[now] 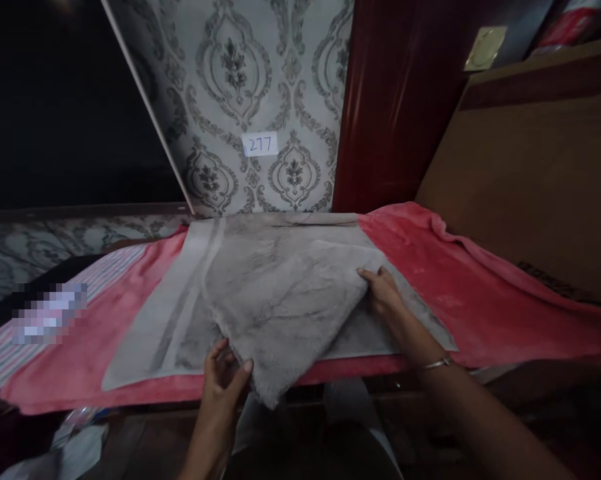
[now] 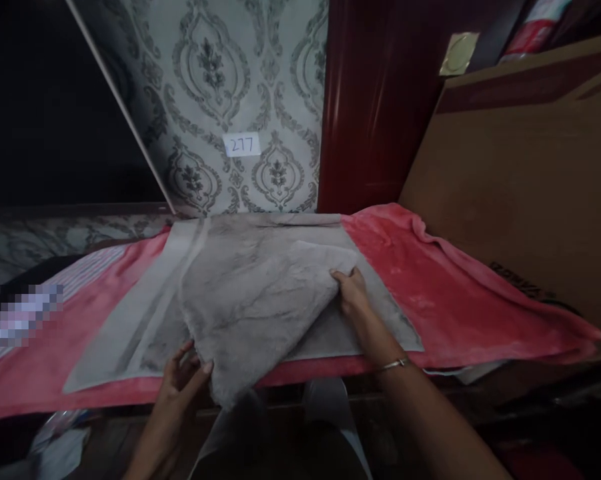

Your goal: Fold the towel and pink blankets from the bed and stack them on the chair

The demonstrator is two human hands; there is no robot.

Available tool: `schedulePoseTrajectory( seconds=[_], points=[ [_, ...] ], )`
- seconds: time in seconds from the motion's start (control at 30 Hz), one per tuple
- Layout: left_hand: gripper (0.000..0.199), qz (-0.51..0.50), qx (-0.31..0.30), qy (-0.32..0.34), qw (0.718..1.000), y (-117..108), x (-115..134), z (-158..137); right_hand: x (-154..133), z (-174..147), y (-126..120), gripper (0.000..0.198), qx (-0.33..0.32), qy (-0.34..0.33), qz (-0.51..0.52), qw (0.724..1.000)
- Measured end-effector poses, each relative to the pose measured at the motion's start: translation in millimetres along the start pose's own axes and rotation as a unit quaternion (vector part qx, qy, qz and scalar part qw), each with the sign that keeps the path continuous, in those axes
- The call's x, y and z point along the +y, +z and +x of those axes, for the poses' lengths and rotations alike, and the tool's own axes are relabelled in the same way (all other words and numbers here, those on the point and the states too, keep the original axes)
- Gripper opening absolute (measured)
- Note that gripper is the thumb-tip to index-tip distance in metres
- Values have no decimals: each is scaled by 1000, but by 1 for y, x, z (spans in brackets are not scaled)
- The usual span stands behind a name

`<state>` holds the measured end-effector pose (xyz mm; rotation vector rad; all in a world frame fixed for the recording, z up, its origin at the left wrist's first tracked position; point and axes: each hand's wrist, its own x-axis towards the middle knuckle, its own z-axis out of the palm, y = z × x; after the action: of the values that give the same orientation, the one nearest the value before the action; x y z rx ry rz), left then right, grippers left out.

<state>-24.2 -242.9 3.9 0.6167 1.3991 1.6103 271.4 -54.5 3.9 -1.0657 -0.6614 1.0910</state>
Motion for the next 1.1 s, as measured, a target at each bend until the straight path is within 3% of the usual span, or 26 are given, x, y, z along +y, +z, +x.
schedulePoseTrajectory(
  seconds=[0.1,0.23,0.4,0.47,0.5,0.57,0.6,0.67,0.77,0.83,0.9,1.0,1.1],
  points=[
    [87,17,-14,7,1000,0,-1,1,4,-12,-24,50,29,-55,13,998],
    [92,35,-12,-14,999,-7,4,-2,17,-25,-48,47,20,-10,43,999],
    [112,41,-35,-78,996,-10,20,-1,15,-31,-51,50,25,9,38,999],
    [118,46,-37,-73,996,-7,22,3,6,-41,-54,60,67,-47,-35,996],
    [119,52,-40,-64,996,-5,21,6,1,-48,-55,66,100,-107,-95,985],
    [120,65,-51,-34,996,-1,16,12,-8,-66,-50,68,134,-256,-228,930],
    [120,72,-58,-15,996,1,12,15,-11,-75,-43,62,108,-317,-282,899],
    [118,87,-76,23,993,3,7,20,-12,-91,-18,43,-45,-373,-349,859],
    [109,117,-102,70,986,4,4,23,-1,-104,34,38,-335,-354,-384,784],
    [104,132,-107,86,982,4,4,21,9,-106,66,45,-428,-349,-407,728],
    [103,139,-110,85,980,3,5,19,17,-106,87,47,-456,-352,-448,684],
    [102,145,-123,79,979,1,4,18,25,-105,100,38,-456,-358,-515,631],
    [100,151,-125,79,977,-1,2,19,27,-106,102,26,-442,-361,-547,613]
  ],
)
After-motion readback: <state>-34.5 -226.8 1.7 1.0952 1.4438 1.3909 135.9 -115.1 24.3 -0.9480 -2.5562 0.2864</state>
